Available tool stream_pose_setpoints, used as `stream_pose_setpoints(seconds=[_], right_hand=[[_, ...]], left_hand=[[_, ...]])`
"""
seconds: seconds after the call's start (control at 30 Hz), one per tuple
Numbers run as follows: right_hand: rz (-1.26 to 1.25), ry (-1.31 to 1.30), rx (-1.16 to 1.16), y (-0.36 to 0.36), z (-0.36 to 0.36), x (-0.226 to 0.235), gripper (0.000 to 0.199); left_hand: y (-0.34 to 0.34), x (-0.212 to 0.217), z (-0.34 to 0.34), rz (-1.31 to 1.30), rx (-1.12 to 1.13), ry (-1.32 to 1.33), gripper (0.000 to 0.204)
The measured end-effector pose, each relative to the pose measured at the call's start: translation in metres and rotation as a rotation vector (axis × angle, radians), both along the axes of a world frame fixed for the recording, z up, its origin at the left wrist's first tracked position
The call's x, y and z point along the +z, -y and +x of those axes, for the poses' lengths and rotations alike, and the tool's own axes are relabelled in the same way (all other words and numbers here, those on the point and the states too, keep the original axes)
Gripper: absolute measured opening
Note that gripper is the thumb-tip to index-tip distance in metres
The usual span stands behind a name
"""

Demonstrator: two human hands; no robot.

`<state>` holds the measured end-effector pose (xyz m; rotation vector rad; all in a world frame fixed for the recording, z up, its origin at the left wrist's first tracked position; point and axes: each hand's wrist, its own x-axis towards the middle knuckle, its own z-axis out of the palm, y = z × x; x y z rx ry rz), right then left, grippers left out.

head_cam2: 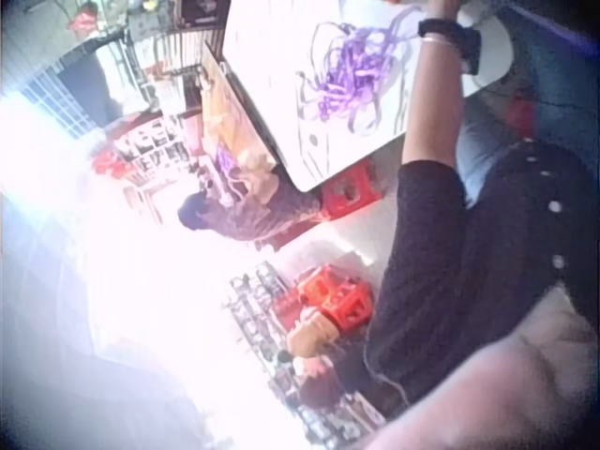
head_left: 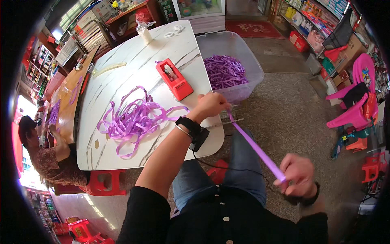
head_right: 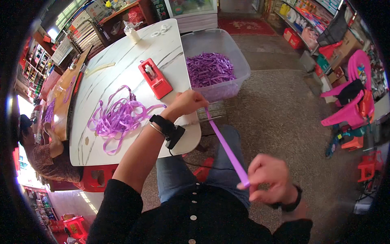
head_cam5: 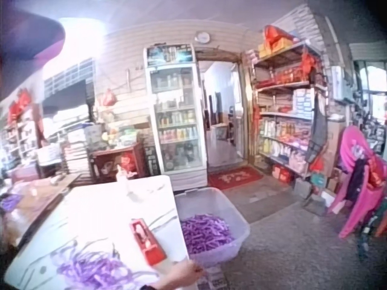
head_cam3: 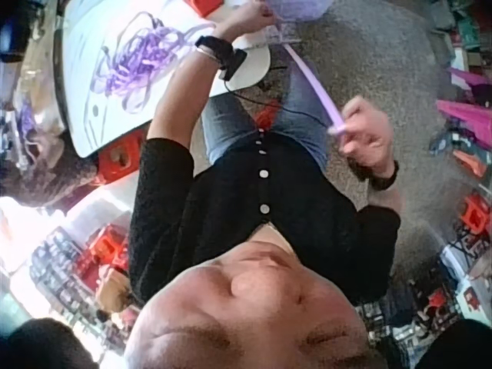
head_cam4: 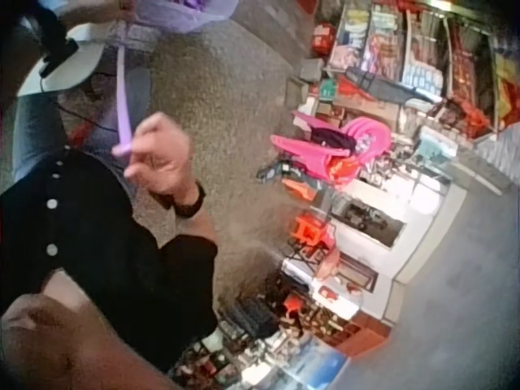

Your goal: Tying purple ribbons onto small items and collecting them in a bin.

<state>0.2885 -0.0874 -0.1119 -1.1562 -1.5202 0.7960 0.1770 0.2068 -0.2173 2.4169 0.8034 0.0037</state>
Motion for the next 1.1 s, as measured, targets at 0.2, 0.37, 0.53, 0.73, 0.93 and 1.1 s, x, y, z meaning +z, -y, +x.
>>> stream_pose_setpoints(seconds=[0.2,0.37,0.53,0.73,0.93,1.1], right_hand=[[0.162,-0.038,0.023,-0.108,0.023,0.027,0.027],[0.093,-0.113,0.071,-0.214,0.04,0.027,0.029],[-0.097,-0.233,0.093,-0.299,0.072,-0.025,0.028],[-0.401,-0.463,0.055,-0.337,0.083,-0.099,0.028],[-0.402,-0.52,0.093,-0.353,0.075,-0.174,0.026],[-0.461,-0.618,0.071,-0.349,0.073,-0.215,0.024]], left_hand=[[0.0,-0.004,-0.003,0.014,-0.004,0.023,0.019],[0.001,-0.006,-0.001,0.038,-0.001,0.024,0.017],[0.001,-0.006,-0.007,0.038,-0.073,0.174,0.013],[0.0,0.002,-0.009,0.006,-0.056,0.252,0.013],[-0.002,0.003,-0.008,-0.048,-0.049,0.278,0.014],[-0.004,-0.002,-0.009,-0.068,-0.06,0.355,0.014]])
